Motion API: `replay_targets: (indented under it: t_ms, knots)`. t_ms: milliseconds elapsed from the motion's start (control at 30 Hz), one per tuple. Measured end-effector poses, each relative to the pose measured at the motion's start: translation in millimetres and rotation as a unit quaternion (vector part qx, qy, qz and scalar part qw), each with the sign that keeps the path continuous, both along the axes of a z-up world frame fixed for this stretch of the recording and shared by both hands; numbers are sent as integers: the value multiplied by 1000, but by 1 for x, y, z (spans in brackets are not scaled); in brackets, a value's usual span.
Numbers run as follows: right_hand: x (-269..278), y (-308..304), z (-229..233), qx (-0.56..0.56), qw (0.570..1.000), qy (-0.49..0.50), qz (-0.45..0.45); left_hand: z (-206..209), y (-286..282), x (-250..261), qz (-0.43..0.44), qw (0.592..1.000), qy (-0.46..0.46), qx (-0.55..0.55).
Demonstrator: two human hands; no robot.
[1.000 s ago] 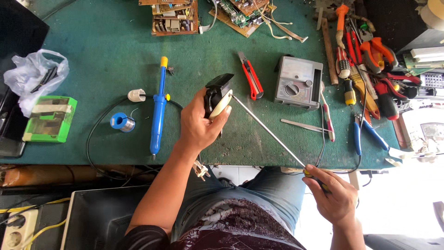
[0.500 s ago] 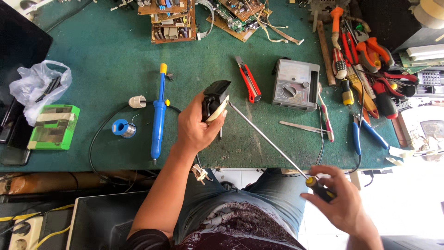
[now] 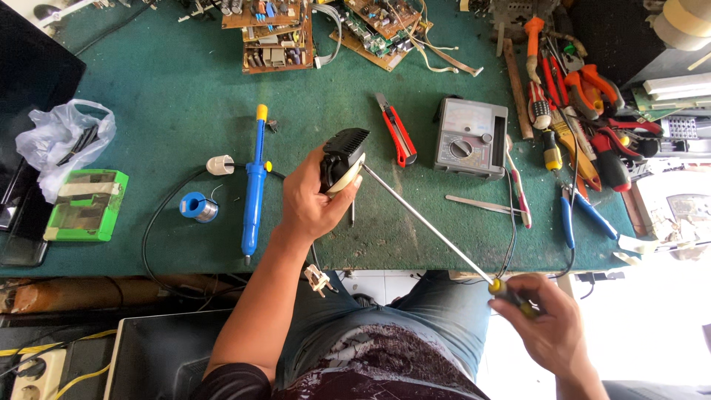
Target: The person disassembles a hair clipper using a screwdriver, removes the screws, and cleans the blade area with a toothbrush. They then reassemble the clipper and test the electrical connection using a multimeter.
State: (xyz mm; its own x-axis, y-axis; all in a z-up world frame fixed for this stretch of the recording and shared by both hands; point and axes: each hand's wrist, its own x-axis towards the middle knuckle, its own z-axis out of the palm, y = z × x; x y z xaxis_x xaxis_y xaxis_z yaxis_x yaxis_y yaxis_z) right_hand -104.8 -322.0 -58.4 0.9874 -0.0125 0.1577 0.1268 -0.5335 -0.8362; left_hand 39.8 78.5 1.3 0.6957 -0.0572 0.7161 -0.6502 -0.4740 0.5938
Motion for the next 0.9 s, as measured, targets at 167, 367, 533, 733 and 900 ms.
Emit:
replay_targets:
  t_ms: [167,367,533,733,900]
  knots:
    - [1,-2,4,121,983,125,54,-3,2,3,8,1000,0,21]
    - [1,-4,-10,87,994,72,-10,-4,2,6,-4,1000,4,20]
    - [0,4,-9,262,949,136,108,-7,3,12,-13,1000,15,9]
    - [1,6,-3,-131,986,-91,-46,-7,7,15,-16,999,33,-3]
    - [8,-6,-19,409,877,208,145,-15,9,23,-49,998,35,5]
